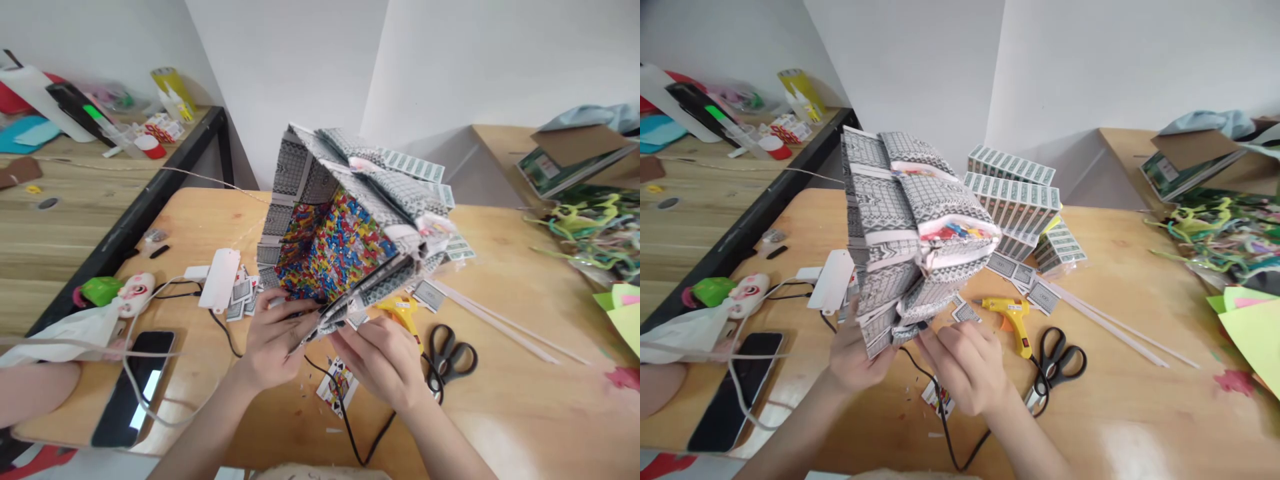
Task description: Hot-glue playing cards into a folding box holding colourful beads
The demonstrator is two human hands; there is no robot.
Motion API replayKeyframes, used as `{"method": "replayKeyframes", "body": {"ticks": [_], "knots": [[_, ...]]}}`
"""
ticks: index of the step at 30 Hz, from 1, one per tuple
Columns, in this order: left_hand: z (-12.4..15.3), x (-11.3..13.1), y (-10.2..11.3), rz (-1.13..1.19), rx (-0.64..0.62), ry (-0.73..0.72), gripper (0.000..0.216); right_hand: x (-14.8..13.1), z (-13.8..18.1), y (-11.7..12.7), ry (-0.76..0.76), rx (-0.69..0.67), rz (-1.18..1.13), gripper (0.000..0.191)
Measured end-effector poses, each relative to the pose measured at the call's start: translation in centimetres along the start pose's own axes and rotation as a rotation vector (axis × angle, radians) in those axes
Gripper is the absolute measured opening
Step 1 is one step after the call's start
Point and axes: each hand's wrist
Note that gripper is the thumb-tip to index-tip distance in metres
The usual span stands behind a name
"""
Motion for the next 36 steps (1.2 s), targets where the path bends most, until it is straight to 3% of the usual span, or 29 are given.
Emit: {"method": "replayKeyframes", "body": {"ticks": [13, 23, 36], "knots": [[0.0, 0.4, -0.3, 0.029, 0.031, 0.077, 0.016, -0.1, 0.2, -0.4, 0.009, -0.008, -0.087, 0.021], [0.7, 0.4, -0.6, 0.096, -0.031, 0.137, 0.014, 0.0, 0.0, -0.8, -0.027, -0.006, -0.138, 0.024], [0.3, 1.2, -0.6, 0.271, -0.069, 0.363, 0.009, 0.7, -2.0, -0.3, -0.353, -0.236, -0.38, 0.018]]}}
Point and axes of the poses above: each hand's wrist, its own z-axis away from the middle knuckle, its own y-axis out of the back of the hand, x = y × z, and after that the axes turned 11 degrees about -x, right-handed
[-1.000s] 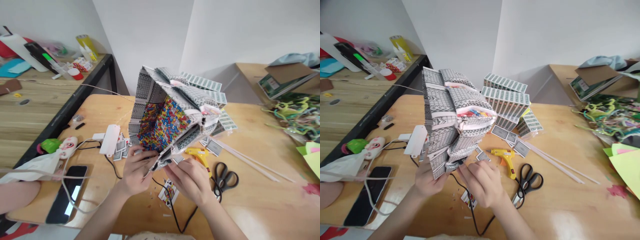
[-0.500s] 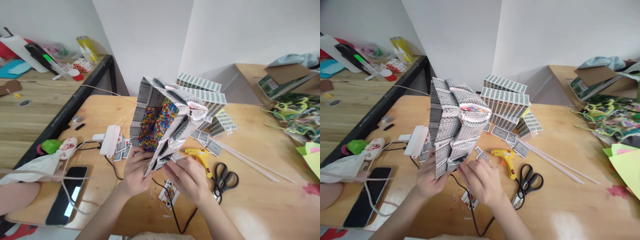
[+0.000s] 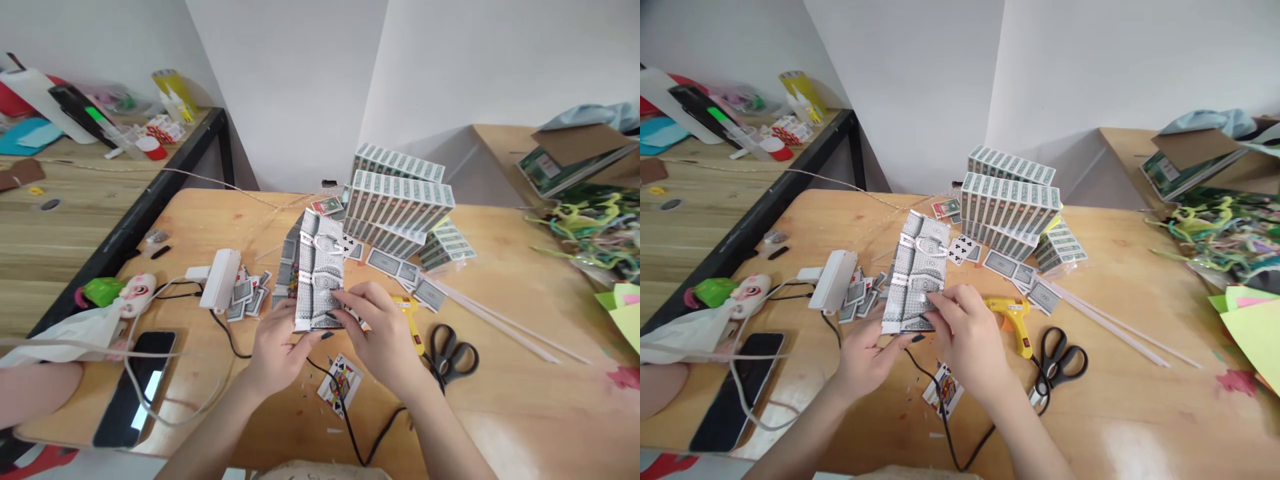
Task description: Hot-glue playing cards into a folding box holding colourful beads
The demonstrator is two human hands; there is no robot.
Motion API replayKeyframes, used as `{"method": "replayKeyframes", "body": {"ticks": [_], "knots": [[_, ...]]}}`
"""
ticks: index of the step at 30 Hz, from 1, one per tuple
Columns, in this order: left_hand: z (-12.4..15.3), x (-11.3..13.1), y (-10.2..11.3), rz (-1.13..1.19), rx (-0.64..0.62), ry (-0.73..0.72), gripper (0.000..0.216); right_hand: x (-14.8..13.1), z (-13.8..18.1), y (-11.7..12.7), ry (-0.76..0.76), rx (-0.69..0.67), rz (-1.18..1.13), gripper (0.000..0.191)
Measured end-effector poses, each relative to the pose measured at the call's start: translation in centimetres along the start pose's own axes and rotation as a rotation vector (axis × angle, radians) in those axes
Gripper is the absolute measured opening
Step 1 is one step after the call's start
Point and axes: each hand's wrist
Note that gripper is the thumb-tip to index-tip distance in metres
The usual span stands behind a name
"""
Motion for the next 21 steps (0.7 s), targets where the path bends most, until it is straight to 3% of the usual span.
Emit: {"method": "replayKeyframes", "body": {"ticks": [6, 21], "knots": [[0.0, 0.1, 0.1, 0.052, -0.053, 0.043, 0.008, 0.1, -0.2, 0.3, -0.094, -0.091, -0.066, 0.014], [-0.6, 0.1, 0.5, 0.15, -0.08, 0.074, 0.013, -0.9, -0.4, 0.0, -0.199, -0.087, -0.047, 0.013]]}}
Point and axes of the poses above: each hand's wrist, its own z-axis away from the middle knuckle, its own y-axis out of the back of the hand, x = y × z, and after that the axes turned 11 degrees about -x, right-handed
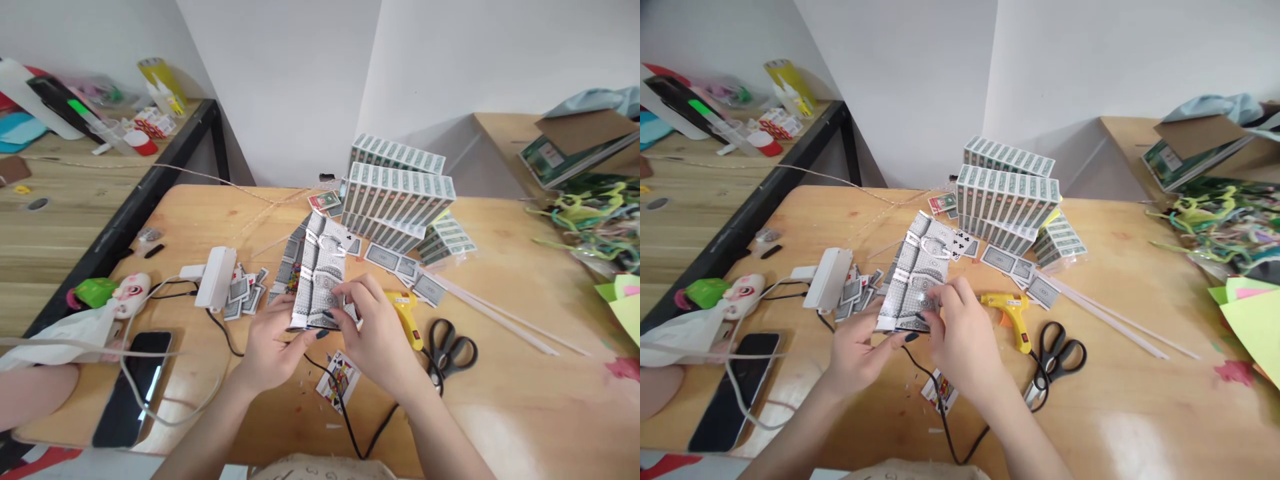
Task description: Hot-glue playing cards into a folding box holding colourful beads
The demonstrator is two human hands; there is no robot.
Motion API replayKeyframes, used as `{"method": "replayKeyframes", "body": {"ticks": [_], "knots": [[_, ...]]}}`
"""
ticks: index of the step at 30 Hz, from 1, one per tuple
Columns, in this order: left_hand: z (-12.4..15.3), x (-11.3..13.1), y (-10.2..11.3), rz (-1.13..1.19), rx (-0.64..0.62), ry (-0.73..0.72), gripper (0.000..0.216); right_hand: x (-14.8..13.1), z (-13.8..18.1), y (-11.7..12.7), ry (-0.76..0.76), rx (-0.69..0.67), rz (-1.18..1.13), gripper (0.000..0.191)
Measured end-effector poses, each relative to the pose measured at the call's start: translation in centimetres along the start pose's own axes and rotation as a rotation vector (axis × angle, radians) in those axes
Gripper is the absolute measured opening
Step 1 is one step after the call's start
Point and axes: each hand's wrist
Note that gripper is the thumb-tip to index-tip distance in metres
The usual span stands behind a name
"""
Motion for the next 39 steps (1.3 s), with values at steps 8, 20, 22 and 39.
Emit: {"method": "replayKeyframes", "body": {"ticks": [8, 20, 22, 39], "knots": [[0.0, -0.9, -0.1, 0.043, 0.009, 0.0, 0.012, -0.2, -0.2, -0.8, -0.033, 0.015, 0.037, 0.014], [-0.5, -1.2, 0.4, 0.094, 0.037, -0.071, 0.013, -1.0, 0.0, -1.7, 0.027, 0.185, 0.206, 0.021], [-0.5, -1.2, 0.4, 0.099, 0.041, -0.079, 0.013, -1.0, 0.0, -1.7, 0.03, 0.189, 0.208, 0.021], [-0.9, -1.0, 0.7, 0.113, 0.012, -0.083, 0.008, -1.1, -0.1, -0.9, 0.014, 0.161, 0.093, 0.018]]}}
Point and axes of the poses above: each hand's wrist, its own z-axis away from the middle knuckle, its own y-axis out of the back of the hand, x = y × z, and after that the axes turned 11 degrees about -x, right-handed
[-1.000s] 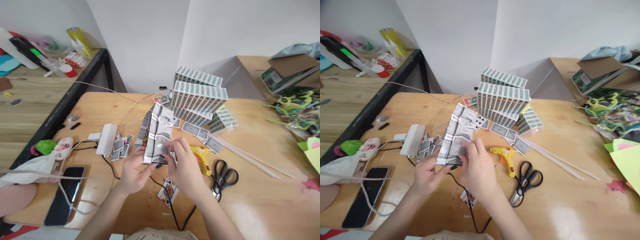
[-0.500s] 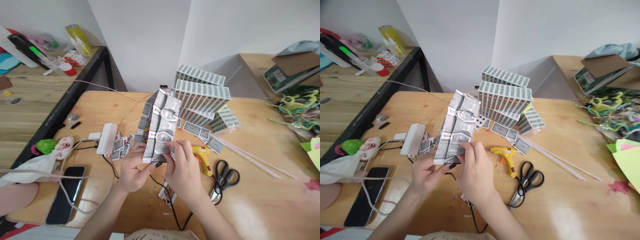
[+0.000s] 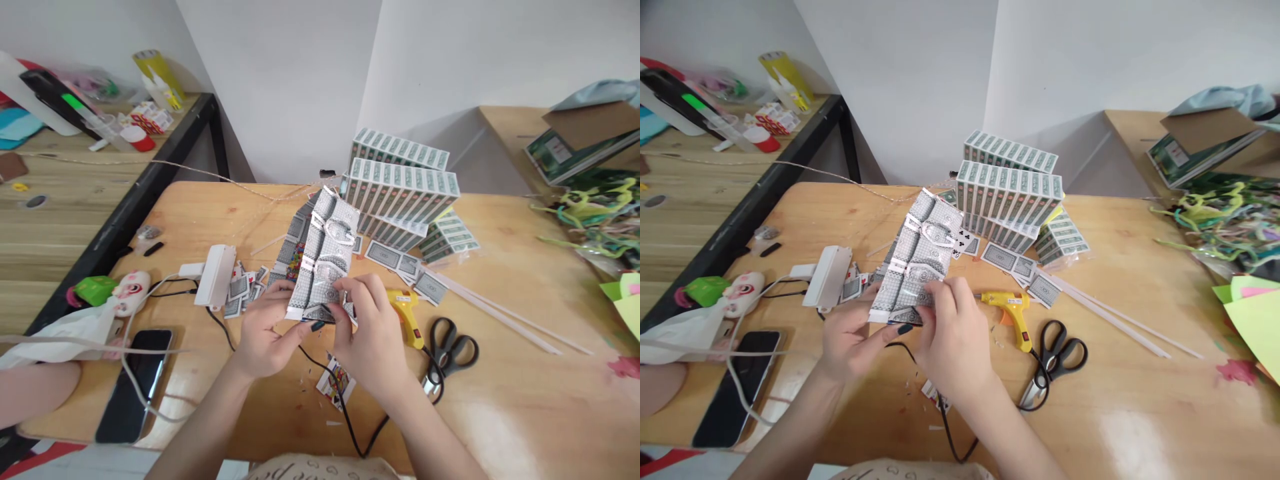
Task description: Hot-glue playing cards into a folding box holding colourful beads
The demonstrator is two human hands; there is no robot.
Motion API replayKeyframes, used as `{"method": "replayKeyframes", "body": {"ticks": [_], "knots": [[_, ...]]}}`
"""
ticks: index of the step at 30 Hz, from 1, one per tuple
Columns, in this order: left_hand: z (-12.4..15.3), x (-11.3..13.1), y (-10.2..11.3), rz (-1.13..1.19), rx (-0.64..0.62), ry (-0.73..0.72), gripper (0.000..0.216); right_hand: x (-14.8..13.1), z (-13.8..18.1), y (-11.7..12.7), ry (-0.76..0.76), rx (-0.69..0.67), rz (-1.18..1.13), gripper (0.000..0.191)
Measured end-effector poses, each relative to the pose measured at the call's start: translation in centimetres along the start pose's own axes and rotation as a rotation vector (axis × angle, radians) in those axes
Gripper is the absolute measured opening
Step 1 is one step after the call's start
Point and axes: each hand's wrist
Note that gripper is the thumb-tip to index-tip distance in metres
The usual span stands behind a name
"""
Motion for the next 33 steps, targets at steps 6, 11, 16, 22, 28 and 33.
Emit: {"method": "replayKeyframes", "body": {"ticks": [6, 11, 16, 22, 28, 33], "knots": [[0.4, -0.3, 0.0, 0.061, -0.005, 0.036, 0.005, -0.5, -0.1, 0.8, -0.045, -0.046, -0.081, 0.016], [0.9, -0.6, 0.1, 0.106, -0.011, 0.042, 0.007, -0.7, 0.1, 0.6, -0.049, -0.046, -0.102, 0.017], [0.8, -0.4, 0.3, 0.141, -0.033, 0.032, 0.012, -0.7, 0.4, 0.1, -0.042, -0.02, -0.116, 0.018], [0.5, -0.6, 0.4, 0.137, -0.058, -0.032, 0.015, -0.4, 0.6, -0.4, -0.047, 0.002, -0.084, 0.019], [-0.2, -1.0, -0.2, 0.109, -0.08, 0.013, 0.015, 0.5, 0.6, -1.1, -0.087, 0.019, -0.069, 0.019], [-1.3, -1.8, 0.0, 0.112, -0.086, 0.094, 0.014, 1.2, -0.2, -1.1, -0.148, -0.013, -0.078, 0.016]]}}
Point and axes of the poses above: each hand's wrist, its own z-axis away from the middle knuckle, its own y-axis out of the back of the hand, x = y × z, and after that the axes turned 11 degrees about -x, right-handed
